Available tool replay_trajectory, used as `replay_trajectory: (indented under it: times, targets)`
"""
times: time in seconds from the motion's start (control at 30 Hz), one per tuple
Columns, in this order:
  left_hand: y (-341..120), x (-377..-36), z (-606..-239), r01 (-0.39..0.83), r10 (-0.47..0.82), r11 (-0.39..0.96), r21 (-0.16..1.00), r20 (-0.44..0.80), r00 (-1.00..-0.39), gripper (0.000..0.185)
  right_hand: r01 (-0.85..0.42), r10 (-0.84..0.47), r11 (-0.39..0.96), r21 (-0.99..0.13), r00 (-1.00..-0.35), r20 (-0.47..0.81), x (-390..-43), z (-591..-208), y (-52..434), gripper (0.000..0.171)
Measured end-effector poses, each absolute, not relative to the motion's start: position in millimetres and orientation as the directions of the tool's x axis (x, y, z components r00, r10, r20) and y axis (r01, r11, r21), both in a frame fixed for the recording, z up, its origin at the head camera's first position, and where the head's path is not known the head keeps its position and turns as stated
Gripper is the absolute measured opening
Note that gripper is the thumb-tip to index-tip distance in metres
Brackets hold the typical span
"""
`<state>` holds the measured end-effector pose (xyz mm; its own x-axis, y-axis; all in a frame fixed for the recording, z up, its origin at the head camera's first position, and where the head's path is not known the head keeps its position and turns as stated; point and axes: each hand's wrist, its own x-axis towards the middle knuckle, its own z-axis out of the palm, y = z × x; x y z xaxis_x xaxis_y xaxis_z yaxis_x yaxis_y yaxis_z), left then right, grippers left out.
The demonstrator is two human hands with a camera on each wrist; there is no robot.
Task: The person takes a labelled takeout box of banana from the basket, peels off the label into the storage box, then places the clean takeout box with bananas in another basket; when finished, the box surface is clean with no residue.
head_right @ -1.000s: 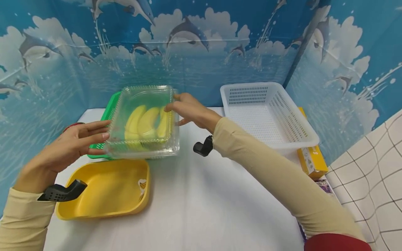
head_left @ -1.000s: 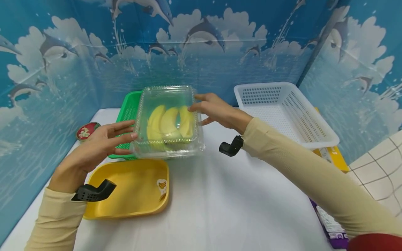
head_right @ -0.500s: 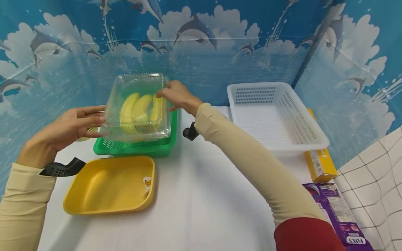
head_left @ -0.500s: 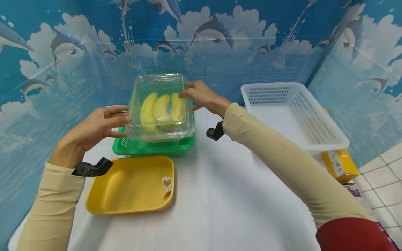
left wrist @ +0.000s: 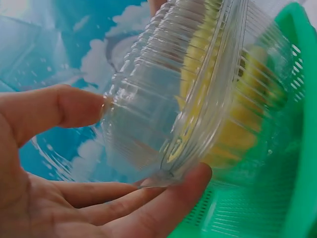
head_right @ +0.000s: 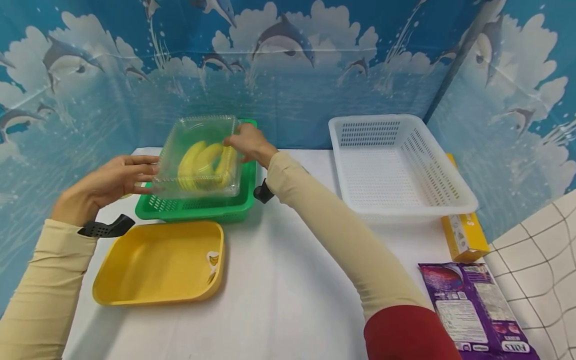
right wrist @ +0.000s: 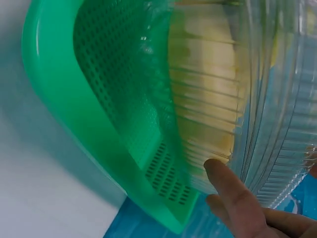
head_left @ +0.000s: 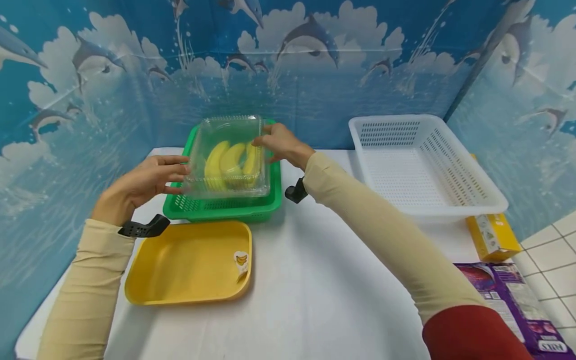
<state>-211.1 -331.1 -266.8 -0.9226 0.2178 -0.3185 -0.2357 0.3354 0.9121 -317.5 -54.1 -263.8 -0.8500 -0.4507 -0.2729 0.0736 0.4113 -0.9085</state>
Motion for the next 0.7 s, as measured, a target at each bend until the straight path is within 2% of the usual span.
replay_trajectory:
  times: [0.17, 0.37, 0.7]
  targets:
    - [-334.6, -218.5, -287.8, -0.28, 0.221, 0.294, 0.914, -0.35, -0.91, 0.065, 0.075, -0.444, 0.451, -0.889, -0.845, -0.296, -321.2, -278.3, -60.9, 0.07]
    - [-333.2, -226.1, -309.6, -0.315, 0.195, 0.285, 0.905, -0.377, -0.906, 0.063, 0.121, -0.471, 0.458, -0.881, -0.807, -0.356, -326.2, -297.7, -64.0, 0.073]
    - [-335.7, -233.5, -320.8, -0.335, 0.175, 0.298, 0.894, -0.397, -0.901, 0.063, 0.131, -0.49, 0.459, -0.879, -0.788, -0.373, -329.7, -307.0, -68.9, 0.074]
